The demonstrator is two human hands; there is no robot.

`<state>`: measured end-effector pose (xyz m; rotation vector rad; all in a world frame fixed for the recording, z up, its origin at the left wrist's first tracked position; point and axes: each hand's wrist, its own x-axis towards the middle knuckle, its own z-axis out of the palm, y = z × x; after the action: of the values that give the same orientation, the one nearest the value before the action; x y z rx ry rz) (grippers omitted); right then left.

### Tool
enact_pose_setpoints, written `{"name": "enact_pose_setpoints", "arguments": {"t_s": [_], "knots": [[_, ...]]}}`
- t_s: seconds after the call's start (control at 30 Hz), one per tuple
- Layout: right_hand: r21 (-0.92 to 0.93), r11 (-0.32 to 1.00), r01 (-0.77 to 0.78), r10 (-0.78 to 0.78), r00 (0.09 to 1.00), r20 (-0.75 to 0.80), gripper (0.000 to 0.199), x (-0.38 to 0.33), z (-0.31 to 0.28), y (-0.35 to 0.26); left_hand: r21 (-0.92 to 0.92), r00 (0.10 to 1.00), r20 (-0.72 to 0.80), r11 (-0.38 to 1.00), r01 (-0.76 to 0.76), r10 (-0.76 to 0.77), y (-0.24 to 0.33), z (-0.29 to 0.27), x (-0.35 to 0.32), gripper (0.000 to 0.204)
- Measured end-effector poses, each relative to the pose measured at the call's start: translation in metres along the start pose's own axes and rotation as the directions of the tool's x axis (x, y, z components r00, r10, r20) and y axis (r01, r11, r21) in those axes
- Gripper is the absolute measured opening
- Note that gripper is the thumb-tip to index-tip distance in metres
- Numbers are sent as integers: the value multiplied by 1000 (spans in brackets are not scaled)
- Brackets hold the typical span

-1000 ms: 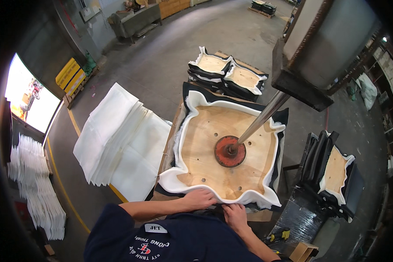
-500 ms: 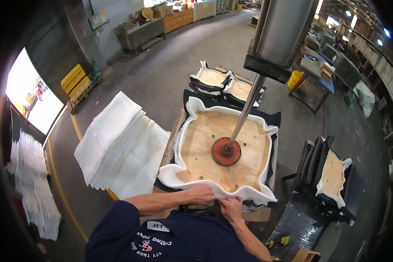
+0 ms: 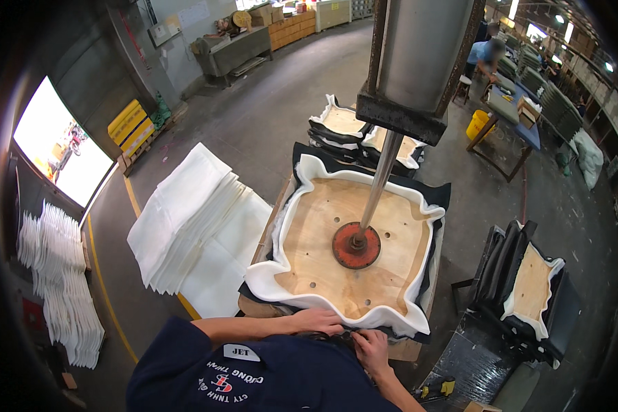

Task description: The person places a dark fabric over a seat cushion, smooths it, then flips the cushion to attach a white fabric layer to the underside using a pneumatic staple gun. The person staples the white fabric around the edges of the cushion base.

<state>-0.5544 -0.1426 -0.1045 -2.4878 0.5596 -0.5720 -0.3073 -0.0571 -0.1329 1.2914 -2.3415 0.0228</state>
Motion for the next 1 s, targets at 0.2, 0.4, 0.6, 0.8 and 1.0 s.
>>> {"name": "enact_pose_setpoints", "arguments": {"t_s": [0.2,0.4,0.6,0.8,1.0], "knots": [[-64,993,-101,98,994,-48,27,13,2,-1,53,948,154,960,273,-278,8,-4,37,31],[-100,992,-73,70,997,-34,22,28,2,-1,-19,939,295,981,192,-178,-3,10,31,23],[-131,990,-55,61,997,45,13,27,10,15,-128,976,217,991,42,-13,-17,14,23,21],[-217,975,-50,86,984,159,15,38,-4,9,-9,975,125,982,189,-186,0,19,14,20],[-234,972,-23,82,965,248,15,32,-32,38,-4,974,101,979,205,-203,2,13,9,23]]}}
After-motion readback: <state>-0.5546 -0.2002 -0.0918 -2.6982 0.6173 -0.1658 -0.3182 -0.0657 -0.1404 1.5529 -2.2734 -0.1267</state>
